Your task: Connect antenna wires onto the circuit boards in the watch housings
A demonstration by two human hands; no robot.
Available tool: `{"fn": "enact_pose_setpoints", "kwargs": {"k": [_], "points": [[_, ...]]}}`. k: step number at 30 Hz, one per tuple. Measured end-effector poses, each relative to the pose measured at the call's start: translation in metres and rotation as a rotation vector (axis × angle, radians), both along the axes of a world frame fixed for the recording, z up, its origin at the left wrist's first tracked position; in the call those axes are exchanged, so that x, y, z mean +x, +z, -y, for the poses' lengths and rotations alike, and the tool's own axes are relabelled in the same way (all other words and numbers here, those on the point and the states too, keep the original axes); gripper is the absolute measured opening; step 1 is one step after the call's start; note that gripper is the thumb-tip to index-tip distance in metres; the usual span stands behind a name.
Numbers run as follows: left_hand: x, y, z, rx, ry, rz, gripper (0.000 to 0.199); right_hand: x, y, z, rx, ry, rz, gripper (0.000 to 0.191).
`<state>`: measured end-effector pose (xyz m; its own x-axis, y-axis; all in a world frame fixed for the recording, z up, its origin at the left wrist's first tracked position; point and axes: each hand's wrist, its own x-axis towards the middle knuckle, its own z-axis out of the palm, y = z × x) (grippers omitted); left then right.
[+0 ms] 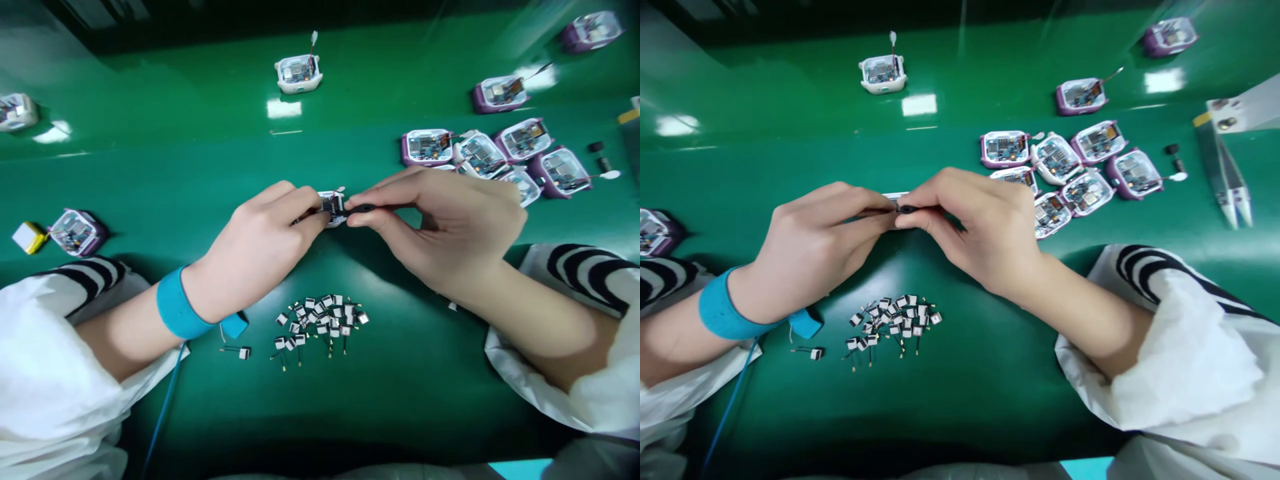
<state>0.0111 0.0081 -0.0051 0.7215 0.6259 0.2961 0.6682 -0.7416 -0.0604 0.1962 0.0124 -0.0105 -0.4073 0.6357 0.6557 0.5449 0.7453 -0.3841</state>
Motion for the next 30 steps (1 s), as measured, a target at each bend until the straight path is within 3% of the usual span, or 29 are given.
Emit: {"fn": "enact_pose_setpoints", "kwargs": {"k": [7, 14, 23, 30], "points": [[0.000, -0.001, -0.002, -0.095, -0.032, 0.116, 0.024, -0.001, -0.001, 0.003, 0.071, 0.022, 0.054, 0.004], [0.000, 0.000, 0.000, -0.114, 0.031, 0.054, 0.029, -0.004, 0.000, 0.000, 0.085, -0.002, 0.082, 0.006], [0.000, 0.000, 0.001, -0.207, 0.055, 0.126, 0.029, -0.009, -0.012, -0.003, -0.048, 0.016, -0.038, 0.016], [0.000, -0.001, 0.000, -0.154, 0.050, 0.086, 0.031, -0.010, -0.014, -0.006, -0.032, 0.077, -0.034, 0.023]]}}
